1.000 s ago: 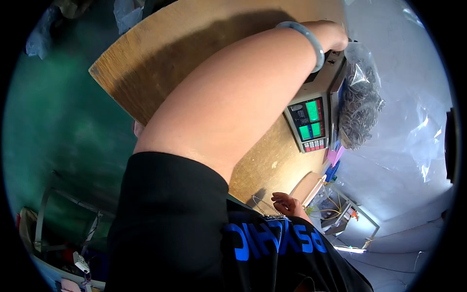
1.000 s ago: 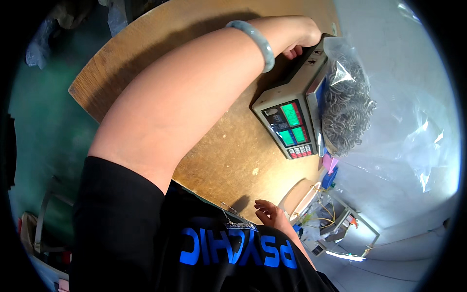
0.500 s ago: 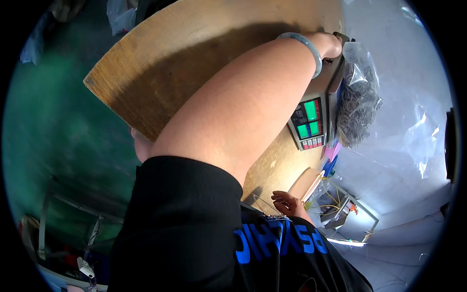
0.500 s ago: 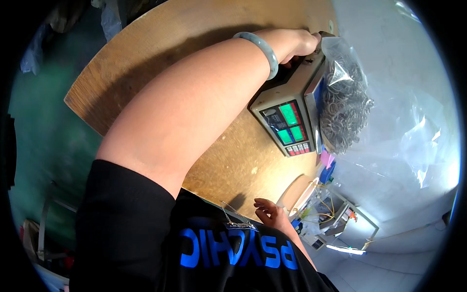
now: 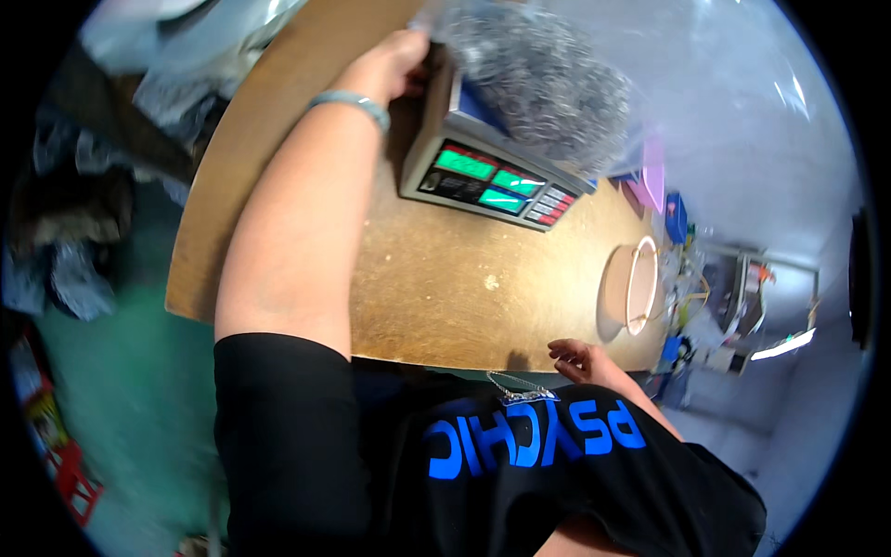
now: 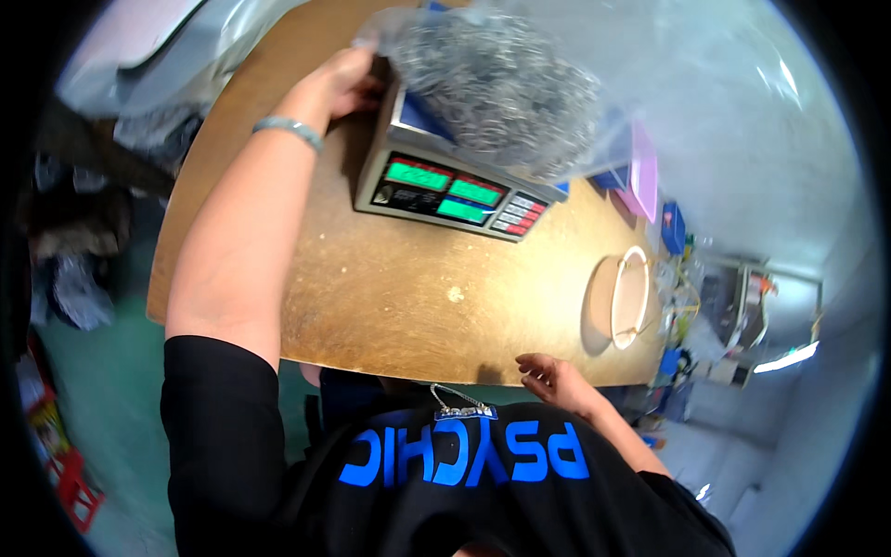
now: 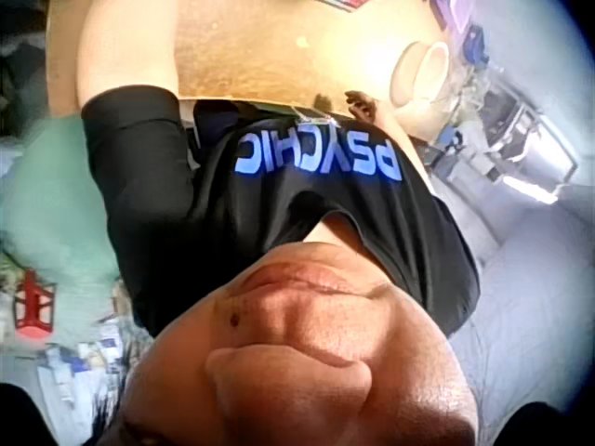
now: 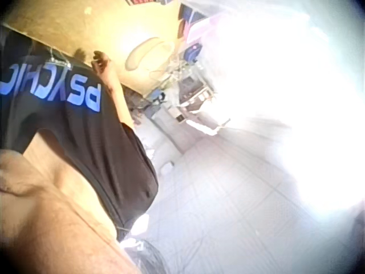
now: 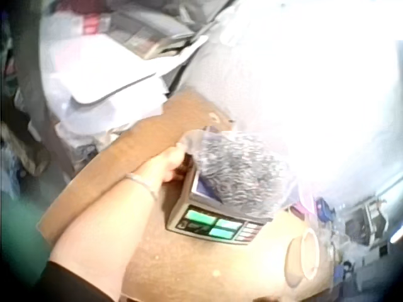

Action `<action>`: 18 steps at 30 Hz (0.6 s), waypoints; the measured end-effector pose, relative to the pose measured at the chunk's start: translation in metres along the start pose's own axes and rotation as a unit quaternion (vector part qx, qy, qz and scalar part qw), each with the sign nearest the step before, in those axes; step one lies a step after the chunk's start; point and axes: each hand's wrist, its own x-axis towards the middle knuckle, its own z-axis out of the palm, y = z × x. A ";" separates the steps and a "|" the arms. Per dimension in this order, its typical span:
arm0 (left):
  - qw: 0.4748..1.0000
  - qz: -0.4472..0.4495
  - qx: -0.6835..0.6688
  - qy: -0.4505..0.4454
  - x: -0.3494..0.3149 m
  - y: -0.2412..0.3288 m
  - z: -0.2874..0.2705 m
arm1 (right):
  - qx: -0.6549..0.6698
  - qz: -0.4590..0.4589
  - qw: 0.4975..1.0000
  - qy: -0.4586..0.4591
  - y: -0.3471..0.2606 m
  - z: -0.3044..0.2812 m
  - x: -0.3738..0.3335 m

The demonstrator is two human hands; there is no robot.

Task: The person picks up a bag of metal components and places it on a scale, then takes out a few components, operates the scale buttons, puts the components back in the bag, and carries the bag to a red bin to pour them in.

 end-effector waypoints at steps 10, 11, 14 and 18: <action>1.000 -0.026 -0.002 -0.012 0.000 0.003 -0.015 | 0.119 -0.074 0.988 0.065 0.066 -0.004 -0.021; 0.999 -0.022 -0.018 0.032 0.010 -0.004 -0.040 | 0.125 -0.080 0.986 0.075 0.068 -0.006 -0.024; 0.956 0.107 0.060 0.265 -0.042 0.024 -0.011 | 0.169 -0.076 0.978 0.094 0.092 -0.001 -0.028; 0.798 0.529 0.262 0.125 -0.089 0.100 0.061 | 0.202 -0.089 0.969 0.106 0.106 0.002 -0.023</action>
